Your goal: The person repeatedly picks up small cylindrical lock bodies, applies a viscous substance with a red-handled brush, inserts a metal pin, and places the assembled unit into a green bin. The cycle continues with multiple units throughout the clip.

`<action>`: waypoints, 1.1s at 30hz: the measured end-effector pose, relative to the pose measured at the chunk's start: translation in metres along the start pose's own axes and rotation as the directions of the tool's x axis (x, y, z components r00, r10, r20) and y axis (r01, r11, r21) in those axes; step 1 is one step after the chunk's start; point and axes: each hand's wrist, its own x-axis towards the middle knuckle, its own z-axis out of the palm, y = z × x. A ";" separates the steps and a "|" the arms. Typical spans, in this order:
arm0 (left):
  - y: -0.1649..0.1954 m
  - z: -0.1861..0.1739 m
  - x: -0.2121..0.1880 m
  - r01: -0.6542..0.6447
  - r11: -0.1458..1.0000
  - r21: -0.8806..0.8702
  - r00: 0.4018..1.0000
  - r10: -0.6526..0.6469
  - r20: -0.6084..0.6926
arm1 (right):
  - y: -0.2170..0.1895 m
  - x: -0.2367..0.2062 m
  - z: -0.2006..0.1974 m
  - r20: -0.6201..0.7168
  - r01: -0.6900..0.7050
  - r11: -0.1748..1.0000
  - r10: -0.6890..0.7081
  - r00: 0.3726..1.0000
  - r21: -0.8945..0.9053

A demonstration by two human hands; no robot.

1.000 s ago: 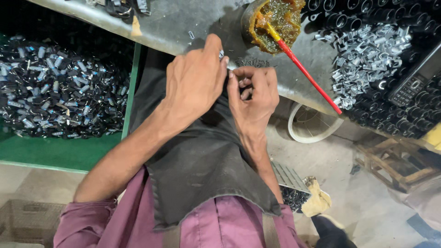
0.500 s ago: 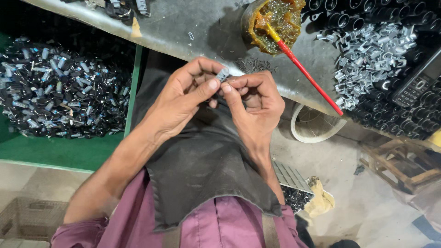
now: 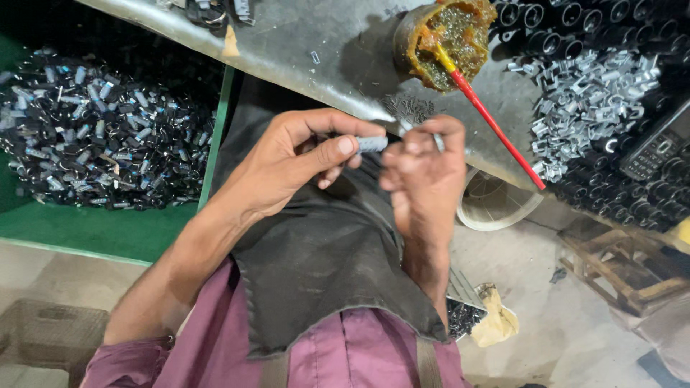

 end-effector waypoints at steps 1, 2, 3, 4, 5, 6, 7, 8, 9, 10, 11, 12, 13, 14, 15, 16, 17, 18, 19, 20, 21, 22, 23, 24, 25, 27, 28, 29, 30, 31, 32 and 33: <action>0.005 0.000 -0.002 -0.015 1.000 0.025 1.000 0.015 -0.007 | -0.005 0.001 -0.006 -0.045 -0.044 0.994 0.049 0.998 0.098; 0.009 0.001 -0.003 -0.030 0.998 0.051 0.999 0.031 -0.012 | -0.008 0.003 -0.010 -0.106 0.024 0.997 -0.016 0.994 0.072; 0.012 0.001 -0.003 -0.064 0.997 0.038 0.998 0.065 -0.024 | -0.014 0.006 -0.014 -0.165 0.093 0.995 -0.085 0.983 0.042; 0.013 0.001 -0.002 -0.096 0.995 0.025 0.995 0.096 -0.036 | -0.020 0.010 -0.016 -0.224 0.160 0.987 -0.154 0.962 0.007; 0.013 0.001 0.000 -0.126 0.992 0.013 0.991 0.126 -0.045 | -0.026 0.015 -0.018 -0.238 0.244 0.956 -0.279 0.931 -0.165; 0.011 0.002 0.003 -0.154 0.988 0.008 0.987 0.154 -0.054 | -0.034 0.019 -0.018 -0.229 0.316 0.889 -0.401 0.887 -0.331; 0.008 0.002 0.007 -0.184 0.983 0.004 0.981 0.184 -0.065 | -0.042 0.021 -0.017 -0.151 0.395 0.796 -0.508 0.848 -0.459; 0.005 0.003 0.010 -0.215 0.977 0.001 0.974 0.214 -0.075 | -0.052 0.022 -0.016 -0.057 0.466 0.678 -0.597 0.800 -0.568; 0.002 0.004 0.014 -0.225 0.974 -0.036 0.973 0.222 -0.070 | -0.059 0.022 -0.014 0.025 0.485 0.568 -0.632 0.775 -0.665; 0.000 0.005 0.018 -0.236 0.969 -0.074 0.971 0.231 -0.065 | -0.066 0.021 -0.011 0.106 0.501 0.443 -0.662 0.742 -0.743; -0.002 0.007 0.021 -0.249 0.962 -0.112 0.968 0.244 -0.061 | -0.070 0.019 -0.009 0.164 0.475 0.338 -0.650 0.742 -0.812; -0.002 0.008 0.026 -0.233 0.962 -0.140 0.972 0.225 -0.069 | -0.073 0.018 -0.007 0.190 0.461 0.288 -0.640 0.745 -0.839; -0.003 0.010 0.030 -0.213 0.962 -0.170 0.976 0.202 -0.080 | -0.075 0.017 -0.006 0.215 0.447 0.236 -0.629 0.747 -0.863; -0.003 0.012 0.034 -0.199 0.960 -0.199 0.979 0.184 -0.090 | -0.076 0.017 -0.006 0.216 0.455 0.245 -0.630 0.746 -0.856; -0.003 0.013 0.038 -0.181 0.954 -0.238 0.982 0.163 -0.093 | -0.078 0.018 -0.006 0.178 0.467 0.326 -0.632 0.754 -0.822; -0.004 0.014 0.040 -0.159 0.947 -0.279 0.986 0.136 -0.100 | -0.078 0.019 -0.008 0.139 0.479 0.404 -0.633 0.761 -0.779; -0.006 0.014 0.042 -0.130 0.937 -0.323 0.989 0.102 -0.103 | -0.083 0.019 -0.011 0.053 0.474 0.543 -0.618 0.785 -0.693; -0.008 0.013 0.043 -0.124 0.930 -0.346 0.991 0.097 -0.096 | -0.082 0.019 -0.013 0.015 0.471 0.610 -0.601 0.799 -0.638; -0.012 0.010 0.044 -0.117 0.923 -0.366 0.992 0.094 -0.081 | -0.082 0.019 -0.016 -0.023 0.466 0.671 -0.583 0.812 -0.577; -0.016 0.008 0.045 -0.108 0.916 -0.386 0.994 0.089 -0.066 | -0.078 0.018 -0.018 -0.016 0.465 0.680 -0.573 0.819 -0.568; -0.020 0.005 0.045 -0.098 0.912 -0.399 0.995 0.081 -0.060 | -0.074 0.018 -0.020 -0.033 0.459 0.688 -0.573 0.819 -0.562; -0.024 0.002 0.044 -0.090 0.908 -0.410 0.996 0.075 -0.052 | -0.070 0.017 -0.021 -0.050 0.453 0.697 -0.572 0.819 -0.556; -0.026 0.000 0.044 -0.083 0.903 -0.421 0.996 0.069 -0.048 | -0.064 0.018 -0.021 -0.092 0.442 0.707 -0.578 0.811 -0.553; -0.027 0.000 0.043 -0.086 0.896 -0.436 0.996 0.076 -0.040 | -0.061 0.019 -0.020 -0.104 0.444 0.706 -0.587 0.803 -0.552; -0.026 0.002 0.043 -0.090 0.888 -0.450 0.996 0.083 -0.035 | -0.058 0.021 -0.019 -0.117 0.446 0.705 -0.595 0.795 -0.552; -0.015 0.009 0.038 -0.094 0.868 -0.487 0.995 0.101 -0.011 | -0.059 0.023 -0.015 -0.079 0.450 0.666 -0.606 0.792 -0.595; -0.006 0.013 0.035 -0.093 0.854 -0.511 0.994 0.111 0.004 | -0.062 0.025 -0.012 -0.052 0.438 0.640 -0.598 0.800 -0.632; 0.004 0.018 0.030 -0.089 0.839 -0.537 0.993 0.118 0.020 | -0.067 0.025 -0.008 -0.014 0.389 0.597 -0.558 0.830 -0.701; 0.015 0.019 0.023 -0.081 0.853 -0.516 0.993 0.111 0.027 | -0.071 0.025 -0.004 0.021 0.346 0.546 -0.515 0.857 -0.763; 0.026 0.017 0.014 -0.076 0.867 -0.493 0.994 0.106 0.034 | -0.074 0.024 0.000 -0.015 0.224 0.576 -0.380 0.925 -0.786; 0.036 0.012 0.004 -0.071 0.880 -0.470 0.994 0.102 0.039 | -0.075 0.020 0.005 -0.053 0.099 0.587 -0.236 0.970 -0.803; 0.046 -0.001 -0.012 0.008 0.948 -0.320 1.000 -0.013 -0.013 | -0.077 0.018 0.010 -0.092 -0.025 0.578 -0.086 0.992 -0.816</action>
